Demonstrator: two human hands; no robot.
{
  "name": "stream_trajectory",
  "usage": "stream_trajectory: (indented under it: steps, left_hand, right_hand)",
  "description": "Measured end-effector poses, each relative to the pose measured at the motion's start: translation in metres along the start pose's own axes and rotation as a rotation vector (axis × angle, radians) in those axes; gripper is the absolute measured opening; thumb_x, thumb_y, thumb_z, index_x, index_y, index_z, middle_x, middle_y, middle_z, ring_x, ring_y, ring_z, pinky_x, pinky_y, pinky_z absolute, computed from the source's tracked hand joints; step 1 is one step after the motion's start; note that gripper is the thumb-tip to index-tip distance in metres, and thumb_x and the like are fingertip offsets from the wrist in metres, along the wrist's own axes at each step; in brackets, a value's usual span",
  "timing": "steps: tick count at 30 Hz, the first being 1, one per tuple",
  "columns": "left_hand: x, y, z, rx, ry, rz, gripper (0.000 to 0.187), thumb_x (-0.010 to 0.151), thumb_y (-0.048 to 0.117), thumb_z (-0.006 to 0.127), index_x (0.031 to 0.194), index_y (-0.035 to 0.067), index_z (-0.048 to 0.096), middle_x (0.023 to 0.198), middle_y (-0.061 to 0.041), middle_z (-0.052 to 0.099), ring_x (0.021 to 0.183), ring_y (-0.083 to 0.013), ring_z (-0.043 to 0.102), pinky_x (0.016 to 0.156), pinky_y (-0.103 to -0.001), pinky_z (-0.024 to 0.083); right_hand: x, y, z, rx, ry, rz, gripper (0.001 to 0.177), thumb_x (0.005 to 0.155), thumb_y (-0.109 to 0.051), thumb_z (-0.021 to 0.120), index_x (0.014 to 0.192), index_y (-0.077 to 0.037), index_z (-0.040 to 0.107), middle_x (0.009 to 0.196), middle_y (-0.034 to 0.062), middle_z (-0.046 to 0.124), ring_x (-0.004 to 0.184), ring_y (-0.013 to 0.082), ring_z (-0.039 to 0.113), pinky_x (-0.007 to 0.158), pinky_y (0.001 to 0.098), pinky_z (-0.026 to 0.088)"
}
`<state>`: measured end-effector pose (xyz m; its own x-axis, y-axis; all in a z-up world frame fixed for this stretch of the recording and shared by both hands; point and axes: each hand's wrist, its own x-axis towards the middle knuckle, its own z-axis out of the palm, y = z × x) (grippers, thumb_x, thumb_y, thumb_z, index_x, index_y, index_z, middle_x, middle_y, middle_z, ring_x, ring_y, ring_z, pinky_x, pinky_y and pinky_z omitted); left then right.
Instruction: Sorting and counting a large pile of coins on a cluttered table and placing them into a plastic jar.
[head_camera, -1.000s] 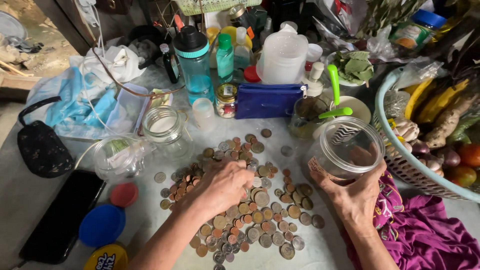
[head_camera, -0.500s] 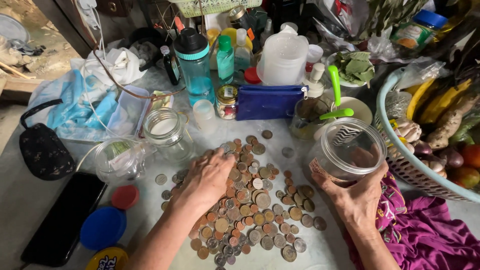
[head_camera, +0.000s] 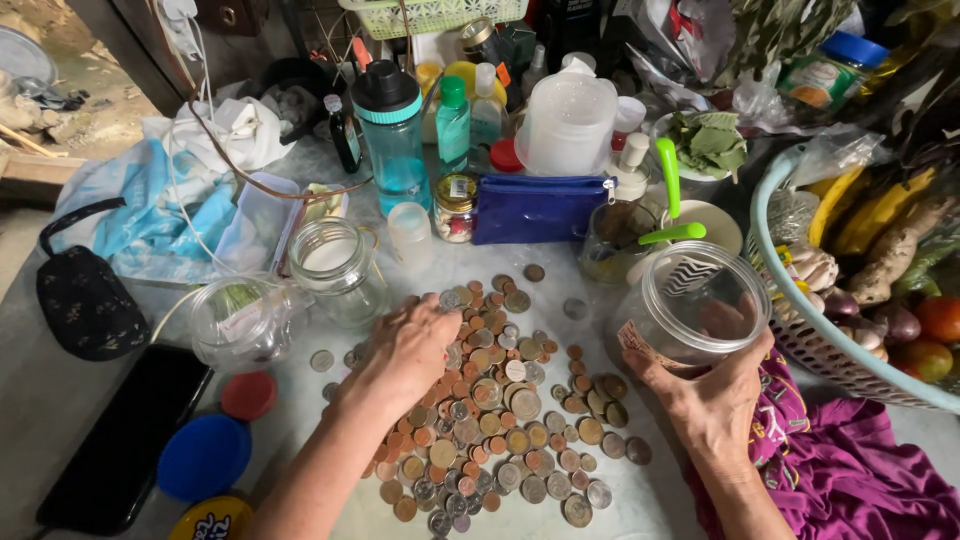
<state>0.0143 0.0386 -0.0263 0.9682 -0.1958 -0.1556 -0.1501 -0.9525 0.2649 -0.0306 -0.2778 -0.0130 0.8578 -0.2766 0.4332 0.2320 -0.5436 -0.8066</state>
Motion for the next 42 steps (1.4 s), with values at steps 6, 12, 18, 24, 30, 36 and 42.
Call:
stream_trajectory:
  steps: [6, 12, 18, 24, 30, 36, 42]
  left_hand:
    - [-0.011, 0.021, -0.015, -0.059, 0.197, 0.108, 0.041, 0.081, -0.014, 0.049, 0.116, 0.003, 0.063, 0.140, -0.022, 0.058, 0.129, -0.0363, 0.054, 0.103, -0.062, 0.041]
    - [-0.011, 0.029, 0.013, -0.126, 0.154, 0.301, 0.025, 0.082, -0.020, 0.057, 0.080, 0.005, 0.058, 0.102, -0.022, 0.070, 0.134, -0.0346, 0.059, 0.075, -0.025, 0.067]
    - [-0.009, 0.059, 0.044, -0.415, -0.020, 0.373, 0.020, 0.084, -0.018, 0.060, 0.083, 0.002, 0.058, 0.095, -0.011, 0.053, 0.078, -0.0183, 0.060, 0.051, -0.025, 0.059]
    - [-0.013, 0.063, 0.036, -0.251, -0.095, 0.375, 0.023, 0.083, -0.004, 0.072, 0.095, 0.006, 0.056, 0.101, -0.009, 0.056, 0.085, -0.0216, 0.062, 0.063, -0.030, 0.060]
    - [-0.013, 0.063, 0.000, -0.355, -0.052, 0.214, 0.023, 0.098, -0.004, 0.059, 0.079, 0.008, 0.052, 0.075, -0.010, 0.063, 0.083, -0.0117, 0.074, 0.060, -0.033, 0.058]
    - [-0.018, 0.055, -0.036, -0.462, 0.139, 0.155, 0.009, 0.093, 0.013, 0.076, 0.090, 0.007, 0.070, 0.077, -0.003, 0.078, 0.067, -0.0164, 0.071, 0.098, -0.032, 0.029]
    - [-0.015, 0.055, -0.038, -0.895, 0.128, 0.070, 0.014, 0.089, 0.008, 0.071, 0.102, 0.005, 0.074, 0.081, -0.005, 0.079, 0.066, -0.0128, 0.072, 0.060, -0.029, 0.062]
  right_hand:
    - [0.000, -0.008, -0.002, -0.084, -0.003, -0.002, 0.116, 0.066, -0.029, 0.095, 0.151, 0.006, 0.024, 0.141, 0.0234, 0.055, 0.122, 0.0310, 0.064, 0.102, 0.0395, 0.055]
    - [0.000, -0.008, -0.001, -0.039, -0.008, -0.022, 0.116, 0.068, -0.031, 0.093, 0.153, 0.006, 0.022, 0.142, 0.0235, 0.054, 0.123, 0.0316, 0.064, 0.101, 0.0391, 0.056]
    - [0.000, -0.006, -0.002, 0.001, -0.008, 0.007, 0.118, 0.066, -0.029, 0.093, 0.153, 0.005, 0.022, 0.142, 0.0226, 0.054, 0.124, 0.0308, 0.063, 0.102, 0.0390, 0.055]
    - [0.000, 0.000, 0.000, -0.007, -0.002, -0.051, 0.114, 0.067, -0.026, 0.094, 0.152, 0.003, 0.024, 0.144, 0.0232, 0.053, 0.126, 0.0321, 0.062, 0.102, 0.0394, 0.055]
    - [0.002, 0.000, -0.002, -0.012, -0.015, -0.016, 0.119, 0.063, -0.026, 0.094, 0.152, 0.003, 0.021, 0.142, 0.0229, 0.054, 0.124, 0.0319, 0.062, 0.101, 0.0400, 0.054]
    - [-0.001, -0.005, 0.002, 0.032, 0.007, -0.112, 0.111, 0.072, -0.025, 0.094, 0.153, 0.003, 0.023, 0.145, 0.0246, 0.053, 0.131, 0.0321, 0.062, 0.114, 0.0440, 0.049]
    - [-0.004, -0.009, 0.001, -0.100, -0.004, -0.282, 0.113, 0.067, -0.024, 0.093, 0.151, 0.002, 0.022, 0.141, 0.0244, 0.051, 0.129, 0.0331, 0.060, 0.106, 0.0421, 0.053]
